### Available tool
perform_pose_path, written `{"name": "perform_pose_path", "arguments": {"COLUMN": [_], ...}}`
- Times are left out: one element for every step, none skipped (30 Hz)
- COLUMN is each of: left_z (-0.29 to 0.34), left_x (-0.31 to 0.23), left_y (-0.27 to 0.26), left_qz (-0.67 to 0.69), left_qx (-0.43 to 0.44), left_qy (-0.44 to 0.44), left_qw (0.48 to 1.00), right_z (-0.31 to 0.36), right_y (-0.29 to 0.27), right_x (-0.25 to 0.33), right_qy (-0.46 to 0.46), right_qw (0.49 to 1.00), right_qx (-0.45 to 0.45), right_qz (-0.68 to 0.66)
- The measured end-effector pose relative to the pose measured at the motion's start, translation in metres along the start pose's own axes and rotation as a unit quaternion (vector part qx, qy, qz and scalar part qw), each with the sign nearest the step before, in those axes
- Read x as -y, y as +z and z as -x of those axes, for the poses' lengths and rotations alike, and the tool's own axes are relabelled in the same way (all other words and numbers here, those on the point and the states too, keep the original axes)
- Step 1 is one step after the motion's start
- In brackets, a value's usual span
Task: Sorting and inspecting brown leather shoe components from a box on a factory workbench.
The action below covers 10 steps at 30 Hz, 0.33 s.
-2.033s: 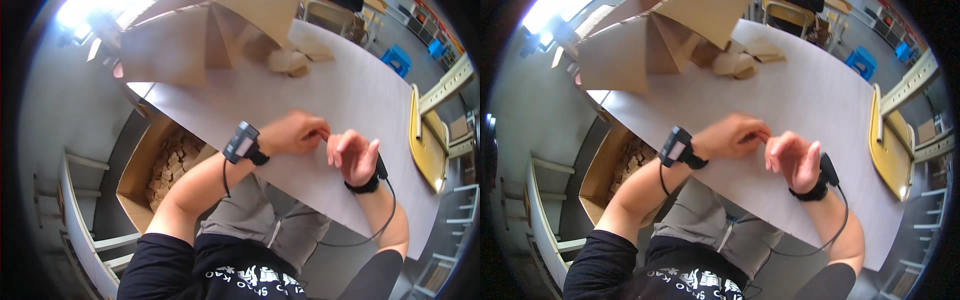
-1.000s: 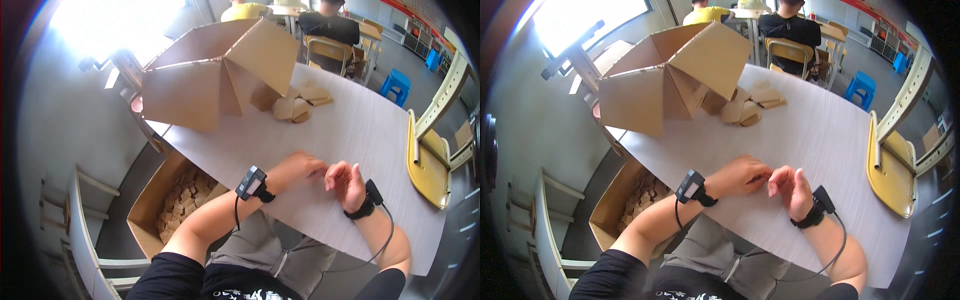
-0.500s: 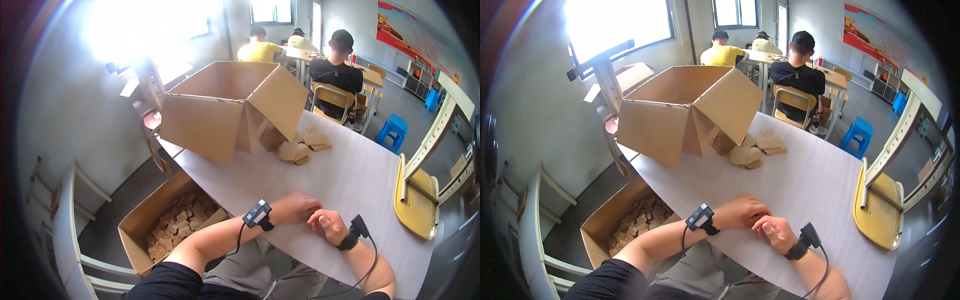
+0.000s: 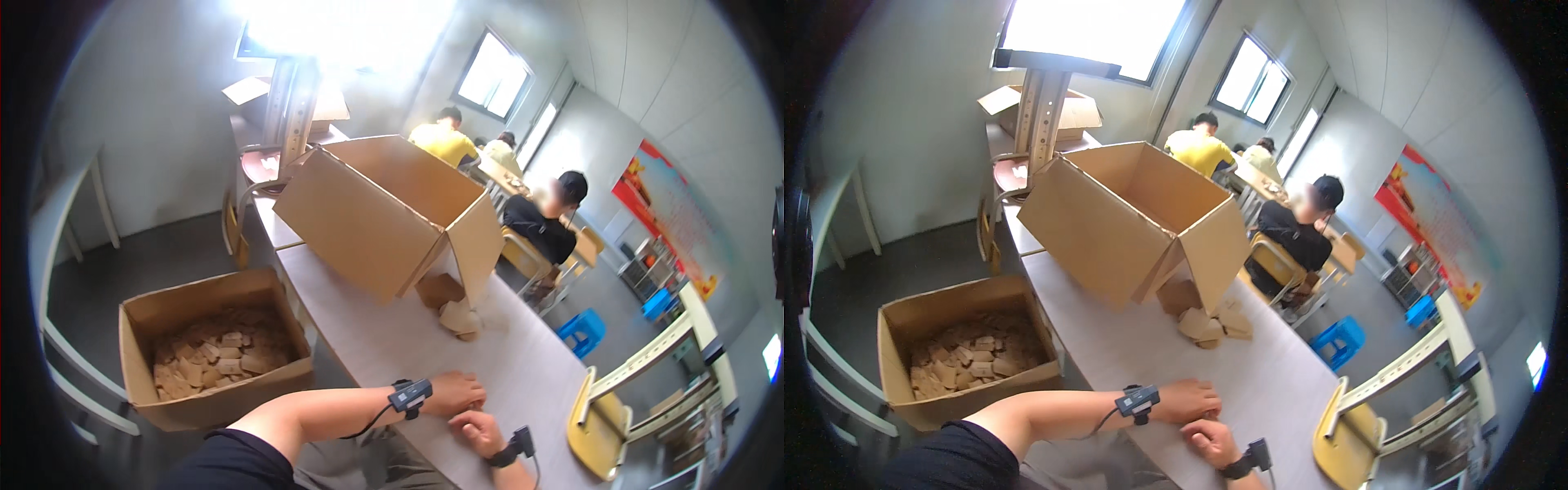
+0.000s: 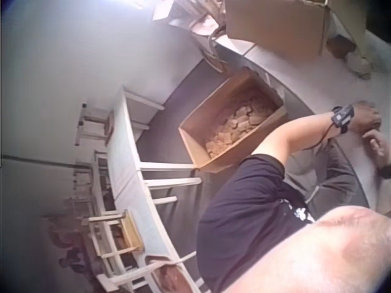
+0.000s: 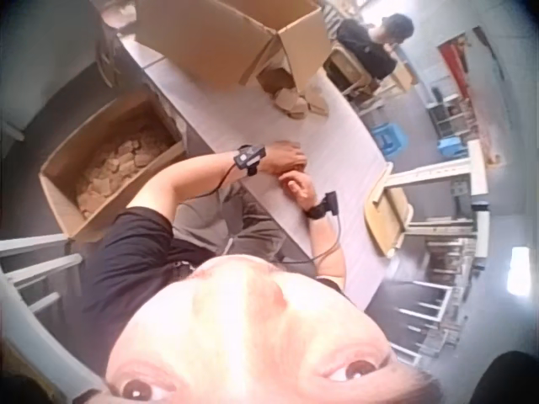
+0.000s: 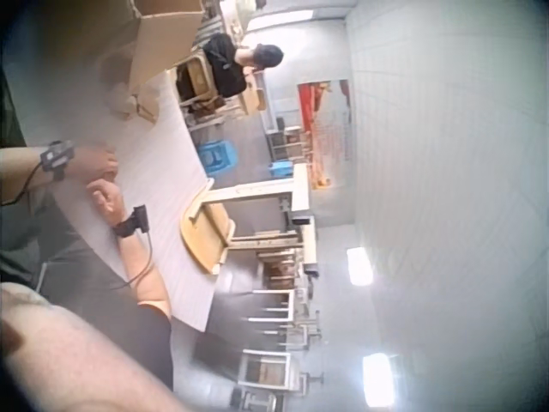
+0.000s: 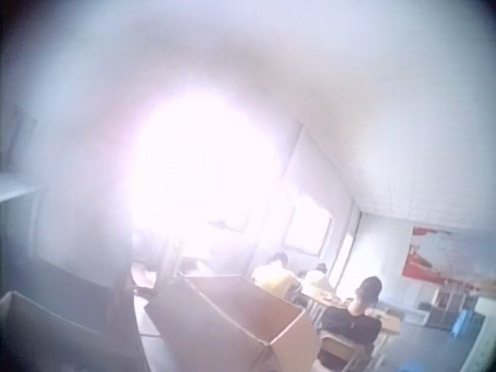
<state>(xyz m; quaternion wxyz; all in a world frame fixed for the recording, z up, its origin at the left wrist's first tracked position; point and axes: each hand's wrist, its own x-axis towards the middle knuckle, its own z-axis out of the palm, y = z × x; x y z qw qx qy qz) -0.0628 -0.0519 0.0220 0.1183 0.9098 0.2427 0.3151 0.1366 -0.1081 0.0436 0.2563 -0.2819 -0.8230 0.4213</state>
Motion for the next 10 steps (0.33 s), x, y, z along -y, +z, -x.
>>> {"name": "perform_pose_path", "arguments": {"left_z": [0.005,0.008,0.005,0.005,0.004,0.005,0.000,0.000,0.000,0.002], "left_x": [0.001,0.001,0.005,0.004,0.003,0.001,0.000,0.001,0.002,-0.004], "left_y": [-0.001,0.000,0.005,0.003,0.001,0.000,0.001,0.000,-0.002,-0.001], "left_qz": [0.009,0.018,0.015,0.016,0.010,0.004,-0.006,-0.007,-0.025,-0.039], "left_qx": [0.018,0.037,0.005,-0.002,-0.001,0.000,0.008,0.002,0.016,0.030], "left_qy": [-0.011,-0.022,-0.007,-0.009,-0.003,0.004,0.011,0.011,0.001,-0.012], "left_qw": [1.000,0.999,1.000,1.000,1.000,1.000,1.000,1.000,1.000,0.999], "right_z": [0.000,0.001,0.001,0.002,0.004,0.009,0.015,0.013,0.011,0.012], "right_y": [0.003,0.004,0.000,-0.002,-0.003,-0.002,-0.004,-0.004,-0.005,-0.005], "right_x": [0.000,0.000,0.001,0.005,0.007,0.001,-0.008,-0.009,-0.008,-0.012], "right_qy": [-0.003,-0.005,-0.005,0.038,0.082,0.084,0.085,0.086,0.100,0.108], "right_qw": [1.000,1.000,0.999,0.999,0.997,0.996,0.995,0.991,0.988,0.987], "right_qx": [0.002,0.004,0.010,0.006,0.001,0.007,-0.025,-0.053,-0.070,-0.078], "right_qz": [0.014,0.027,0.035,0.013,-0.011,-0.008,-0.048,-0.090,-0.096,-0.089]}}
